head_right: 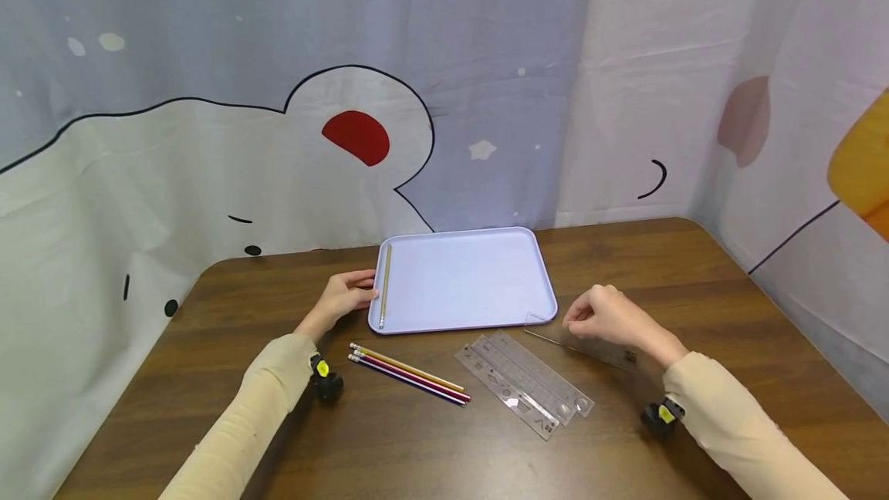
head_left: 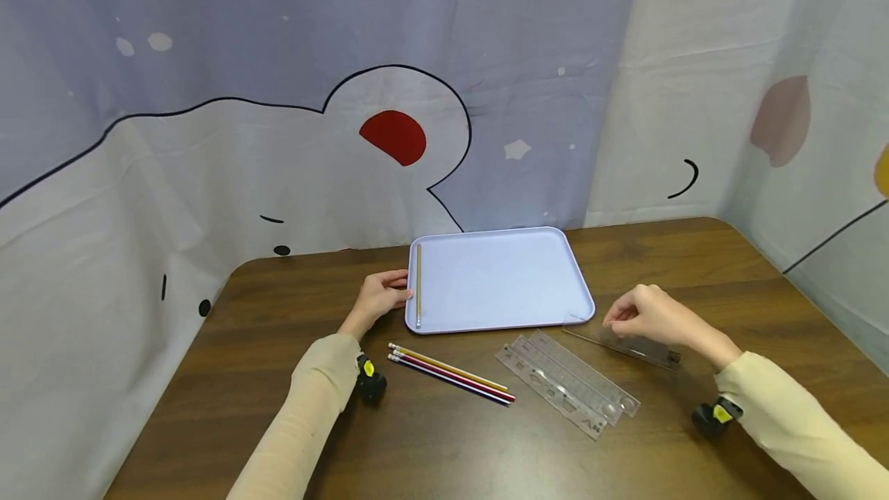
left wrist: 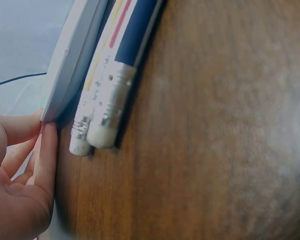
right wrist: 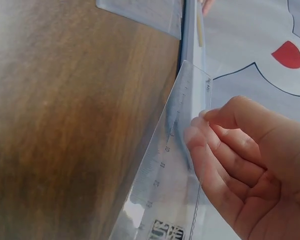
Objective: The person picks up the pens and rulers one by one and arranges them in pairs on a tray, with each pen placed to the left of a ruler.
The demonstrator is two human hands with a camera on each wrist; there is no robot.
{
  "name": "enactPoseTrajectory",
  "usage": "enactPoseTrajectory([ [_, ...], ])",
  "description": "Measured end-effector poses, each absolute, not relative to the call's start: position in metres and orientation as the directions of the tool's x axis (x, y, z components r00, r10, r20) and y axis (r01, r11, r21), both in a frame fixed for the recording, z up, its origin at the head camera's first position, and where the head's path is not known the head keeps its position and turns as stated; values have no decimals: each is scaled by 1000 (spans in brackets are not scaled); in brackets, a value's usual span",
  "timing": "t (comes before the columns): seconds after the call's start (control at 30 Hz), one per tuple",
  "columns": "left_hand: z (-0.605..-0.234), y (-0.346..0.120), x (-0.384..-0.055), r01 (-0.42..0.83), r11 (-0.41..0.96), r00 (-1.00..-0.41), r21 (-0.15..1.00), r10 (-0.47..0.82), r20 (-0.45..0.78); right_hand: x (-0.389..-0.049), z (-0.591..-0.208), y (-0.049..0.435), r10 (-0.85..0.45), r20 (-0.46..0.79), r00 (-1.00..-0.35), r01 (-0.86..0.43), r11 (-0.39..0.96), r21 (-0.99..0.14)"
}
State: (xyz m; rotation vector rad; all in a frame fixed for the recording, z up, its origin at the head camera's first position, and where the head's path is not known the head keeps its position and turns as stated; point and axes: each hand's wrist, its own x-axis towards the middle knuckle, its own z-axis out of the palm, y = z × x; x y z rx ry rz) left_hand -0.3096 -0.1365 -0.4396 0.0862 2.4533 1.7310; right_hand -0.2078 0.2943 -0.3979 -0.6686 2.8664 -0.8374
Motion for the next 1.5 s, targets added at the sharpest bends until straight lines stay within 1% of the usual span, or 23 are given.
enactPoseTrajectory([
  [0.17,-440,-137,-310,-35,342,-989,939,123,-82,-209,-396,293,-427,17,-904,-365,750,-552],
  [0.4,-440,-137,-312,-41,348,-989,937,119,-87,-212,-394,288,-411,30,-911,-358,753,-553],
  [0.67,-441,-137,-311,-34,340,-989,940,127,-82,-215,-395,285,-400,-9,-916,-320,744,-587],
  [0.87,-441,-138,-311,-36,345,-989,938,124,-84,-217,-395,281,-409,-13,-913,-312,716,-625],
  [1.1,-443,-138,-311,-41,337,-988,941,125,-88,-221,-397,276,-390,-67,-918,-234,672,-702],
  [1.5,-442,-138,-313,-44,342,-989,939,120,-90,-227,-395,269,-355,-154,-922,-109,618,-778],
])
